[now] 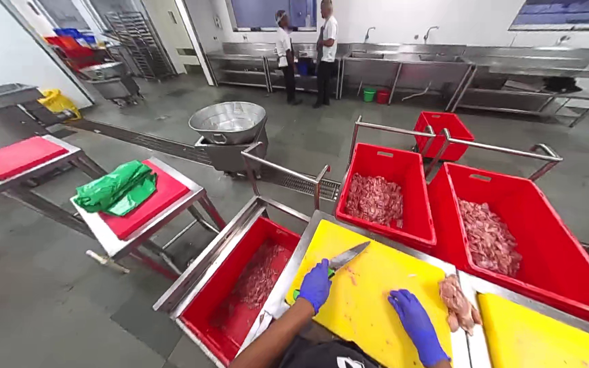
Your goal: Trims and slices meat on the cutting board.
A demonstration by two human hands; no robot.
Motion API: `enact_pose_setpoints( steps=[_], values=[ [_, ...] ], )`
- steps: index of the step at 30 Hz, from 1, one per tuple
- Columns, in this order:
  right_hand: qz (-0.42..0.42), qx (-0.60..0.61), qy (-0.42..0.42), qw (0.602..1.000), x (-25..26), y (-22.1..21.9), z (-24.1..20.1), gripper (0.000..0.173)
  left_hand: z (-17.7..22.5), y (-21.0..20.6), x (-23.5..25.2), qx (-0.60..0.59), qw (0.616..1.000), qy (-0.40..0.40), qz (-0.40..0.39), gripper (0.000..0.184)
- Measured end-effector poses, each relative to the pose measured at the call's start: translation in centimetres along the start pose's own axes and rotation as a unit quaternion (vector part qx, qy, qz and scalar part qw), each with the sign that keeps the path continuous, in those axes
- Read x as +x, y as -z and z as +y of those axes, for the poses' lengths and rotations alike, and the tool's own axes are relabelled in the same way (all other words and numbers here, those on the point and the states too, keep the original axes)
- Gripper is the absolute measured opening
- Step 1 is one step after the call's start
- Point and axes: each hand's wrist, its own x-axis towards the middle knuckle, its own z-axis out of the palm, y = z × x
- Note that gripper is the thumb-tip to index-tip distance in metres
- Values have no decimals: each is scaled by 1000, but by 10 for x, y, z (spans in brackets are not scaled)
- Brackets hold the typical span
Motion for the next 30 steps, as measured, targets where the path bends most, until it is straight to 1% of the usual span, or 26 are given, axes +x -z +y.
enact_pose_setpoints(
  steps=[2, 4, 6, 7, 8, 10, 12, 13, 16, 18, 20, 22, 23, 24, 25, 26, 27, 28, 29, 30],
  values=[
    [32, -4, 5, 999, -8, -1, 5, 19, -4, -3, 3, -12, 1000, -8, 10, 56],
    [53, -54, -2, 997, -17, -4, 3, 22, -14, -10, -3, -13, 1000, -10, 23, 57],
    [33, -141, -55, 988, -8, 0, -1, 35, -20, -9, -5, -3, 999, -13, 44, 58],
    [18, -170, -78, 982, 1, 2, 0, 38, -23, -9, -7, 0, 998, -17, 55, 59],
    [9, -182, -92, 979, 9, 3, 3, 36, -26, -10, -12, 1, 998, -22, 66, 58],
    [-11, -190, -133, 973, 28, 10, 14, 32, -32, -14, -24, -10, 994, -49, 101, 49],
    [-37, -176, -184, 966, 44, 16, 19, 36, -40, -16, -39, -42, 982, -99, 155, 37],
    [-53, -173, -189, 965, 48, 16, 17, 38, -44, -18, -47, -70, 975, -121, 171, 34],
    [-91, -157, -155, 971, 34, 7, -5, 41, -52, -25, -71, -165, 954, -164, 190, 29],
    [-66, -127, -143, 979, 28, 1, -20, 40, -58, -28, -79, -216, 937, -176, 213, 25],
    [-34, -114, -147, 982, 25, -2, -25, 41, -63, -31, -86, -257, 928, -154, 222, 25],
    [0, -128, -88, 988, 21, -11, -18, 34, -71, -33, -90, -289, 919, -128, 238, 27],
    [-2, -122, -50, 991, 18, -12, -12, 32, -74, -33, -93, -300, 914, -117, 246, 28],
    [-21, -122, -28, 992, 21, -8, -4, 32, -78, -32, -94, -307, 909, -112, 257, 28],
    [-52, -130, -35, 990, 27, 0, 4, 34, -81, -31, -95, -308, 907, -112, 265, 28],
    [-78, -133, -71, 985, 36, 11, 10, 37, -84, -31, -96, -307, 905, -119, 269, 28],
    [-87, -115, -128, 981, 46, 21, 14, 39, -86, -29, -96, -309, 905, -127, 265, 28],
    [-63, -57, -192, 978, 56, 30, 13, 40, -87, -26, -96, -320, 903, -135, 253, 28],
    [-9, 32, -247, 968, 63, 34, 5, 41, -85, -22, -96, -343, 899, -141, 235, 29],
    [40, 130, -288, 948, 66, 35, -11, 43, -81, -20, -98, -385, 889, -142, 202, 31]
  ],
)
